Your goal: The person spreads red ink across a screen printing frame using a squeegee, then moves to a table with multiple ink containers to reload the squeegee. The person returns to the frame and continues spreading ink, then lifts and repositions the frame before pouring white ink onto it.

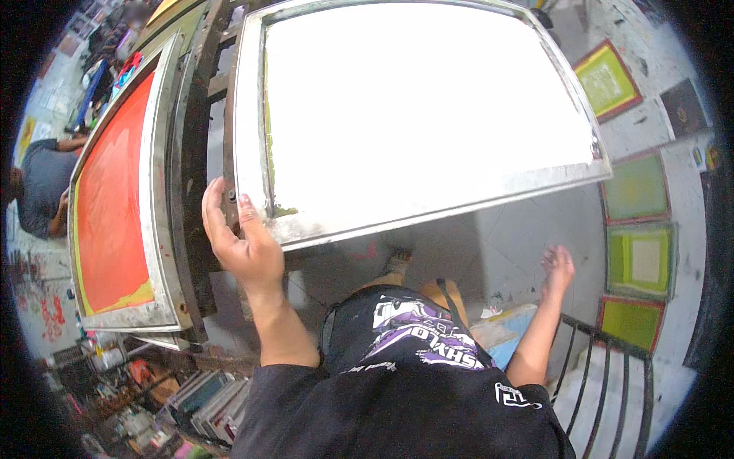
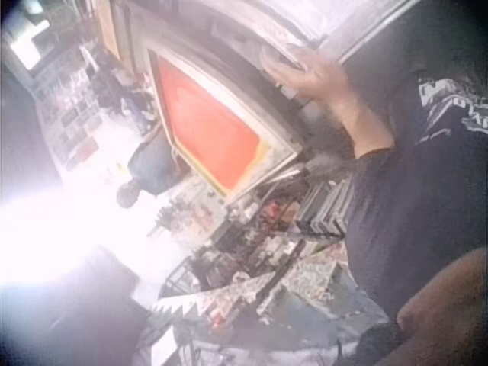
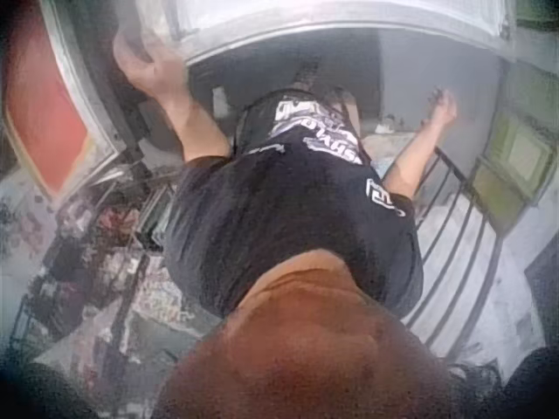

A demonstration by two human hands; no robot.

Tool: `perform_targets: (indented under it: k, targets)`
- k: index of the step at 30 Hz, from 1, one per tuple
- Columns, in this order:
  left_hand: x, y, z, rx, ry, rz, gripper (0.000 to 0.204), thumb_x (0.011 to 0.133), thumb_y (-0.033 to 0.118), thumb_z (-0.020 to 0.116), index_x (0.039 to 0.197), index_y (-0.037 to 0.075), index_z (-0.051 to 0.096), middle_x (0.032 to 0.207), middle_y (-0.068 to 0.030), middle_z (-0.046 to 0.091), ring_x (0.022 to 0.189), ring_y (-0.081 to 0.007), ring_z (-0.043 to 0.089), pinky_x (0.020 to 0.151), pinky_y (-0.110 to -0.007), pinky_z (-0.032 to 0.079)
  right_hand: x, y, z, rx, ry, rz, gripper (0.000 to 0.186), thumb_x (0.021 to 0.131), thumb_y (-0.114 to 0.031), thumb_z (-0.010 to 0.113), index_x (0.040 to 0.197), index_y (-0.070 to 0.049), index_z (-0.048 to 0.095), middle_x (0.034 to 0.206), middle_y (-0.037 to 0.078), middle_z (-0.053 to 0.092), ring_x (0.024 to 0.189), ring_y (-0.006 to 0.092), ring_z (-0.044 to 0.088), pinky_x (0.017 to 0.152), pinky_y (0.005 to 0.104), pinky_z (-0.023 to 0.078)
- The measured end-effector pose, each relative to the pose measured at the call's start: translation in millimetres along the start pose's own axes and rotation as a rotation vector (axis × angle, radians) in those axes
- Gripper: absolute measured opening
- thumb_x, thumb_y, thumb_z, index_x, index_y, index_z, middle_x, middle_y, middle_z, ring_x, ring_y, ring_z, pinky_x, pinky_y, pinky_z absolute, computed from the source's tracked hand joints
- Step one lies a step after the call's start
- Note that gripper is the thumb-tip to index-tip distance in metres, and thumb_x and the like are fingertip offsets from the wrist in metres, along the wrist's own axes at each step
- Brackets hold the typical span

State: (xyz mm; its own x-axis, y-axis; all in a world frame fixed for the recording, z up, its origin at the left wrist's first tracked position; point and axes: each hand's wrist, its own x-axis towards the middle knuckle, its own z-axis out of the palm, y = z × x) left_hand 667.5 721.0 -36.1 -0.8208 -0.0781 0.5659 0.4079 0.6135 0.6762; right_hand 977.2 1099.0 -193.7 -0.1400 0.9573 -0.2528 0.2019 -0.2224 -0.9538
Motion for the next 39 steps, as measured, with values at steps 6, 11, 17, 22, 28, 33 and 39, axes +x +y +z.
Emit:
perform_targets:
  k: [6, 11, 17, 22, 28, 33, 39]
  targets:
    - [-7.2, -7.7, 10.8, 0.239, -0.101, -0.377, 0.039, 0.087, 0.022, 0.044, 0.115, -0.005, 0.047, 0.116, -0.0217, 0.05, 0.107, -0.033, 0.049, 0.091, -0.037, 0.036, 141.4, -82.2, -21.9, 0.023, 0.083, -0.198, 0.039, 0.084, -0.024, 0.056, 0.112, 0.003, 0.049, 0.1, 0.013, 0.059, 0.086, 0.0203, 0.057, 0.072, 0.0313, 0.045]
    - [15.7, -26.0, 26.0, 0.35, -0.089, -0.473, 0.046, 0.085, 0.033, 0.052, 0.11, -0.006, 0.052, 0.104, -0.0199, 0.058, 0.096, -0.0261, 0.055, 0.084, -0.031, 0.04, 230.8, -152.8, -0.3, -0.118, -0.048, -0.352, 0.044, 0.087, -0.026, 0.051, 0.119, 0.005, 0.045, 0.112, 0.015, 0.054, 0.102, 0.0242, 0.052, 0.084, 0.0329, 0.042]
    - [28.1, -47.9, 8.4, 0.264, -0.102, -0.6, 0.044, 0.083, 0.027, 0.057, 0.107, -0.009, 0.054, 0.097, -0.0109, 0.059, 0.089, -0.0146, 0.053, 0.08, -0.026, 0.04, 258.1, -187.5, 65.2, -0.304, -0.456, -0.313, 0.044, 0.085, -0.03, 0.053, 0.116, 0.002, 0.051, 0.11, 0.012, 0.056, 0.1, 0.0193, 0.052, 0.084, 0.0322, 0.04]
    - [35.5, -63.3, -0.6, 0.107, -0.195, -0.652, 0.043, 0.084, 0.026, 0.057, 0.111, -0.008, 0.052, 0.107, -0.011, 0.057, 0.098, -0.0167, 0.052, 0.086, -0.028, 0.038, 250.5, -175.2, 76.6, -0.182, -0.619, -0.158, 0.038, 0.085, -0.027, 0.054, 0.111, 0.001, 0.055, 0.103, 0.009, 0.059, 0.091, 0.0143, 0.053, 0.082, 0.0253, 0.04]
    - [49.8, -52.1, 6.5, -0.077, -0.286, -0.77, 0.041, 0.088, 0.026, 0.049, 0.112, -0.006, 0.053, 0.106, -0.0092, 0.058, 0.095, -0.0177, 0.056, 0.083, -0.028, 0.041, 247.1, -176.6, 76.0, -0.073, -0.654, -0.123, 0.035, 0.086, -0.019, 0.053, 0.113, 0.002, 0.053, 0.103, 0.008, 0.059, 0.093, 0.013, 0.053, 0.082, 0.0239, 0.04]
    - [52.7, -54.7, 2.3, 0.064, -0.205, -0.785, 0.042, 0.088, 0.029, 0.048, 0.111, -0.005, 0.053, 0.103, -0.0089, 0.059, 0.092, -0.0191, 0.057, 0.079, -0.03, 0.043, 255.8, -170.0, 81.8, -0.102, -0.685, -0.163, 0.037, 0.084, -0.018, 0.054, 0.115, 0.002, 0.052, 0.109, 0.011, 0.057, 0.099, 0.016, 0.052, 0.086, 0.0258, 0.038]
    - [37.8, -16.0, 27.1, -0.037, -0.04, -0.837, 0.041, 0.083, 0.029, 0.056, 0.105, -0.006, 0.057, 0.096, -0.0106, 0.061, 0.083, -0.0177, 0.057, 0.075, -0.03, 0.045, 230.8, -196.3, 81.1, -0.307, -0.571, -0.174, 0.048, 0.082, -0.027, 0.053, 0.12, 0.002, 0.048, 0.116, 0.015, 0.052, 0.104, 0.021, 0.05, 0.09, 0.03, 0.037]
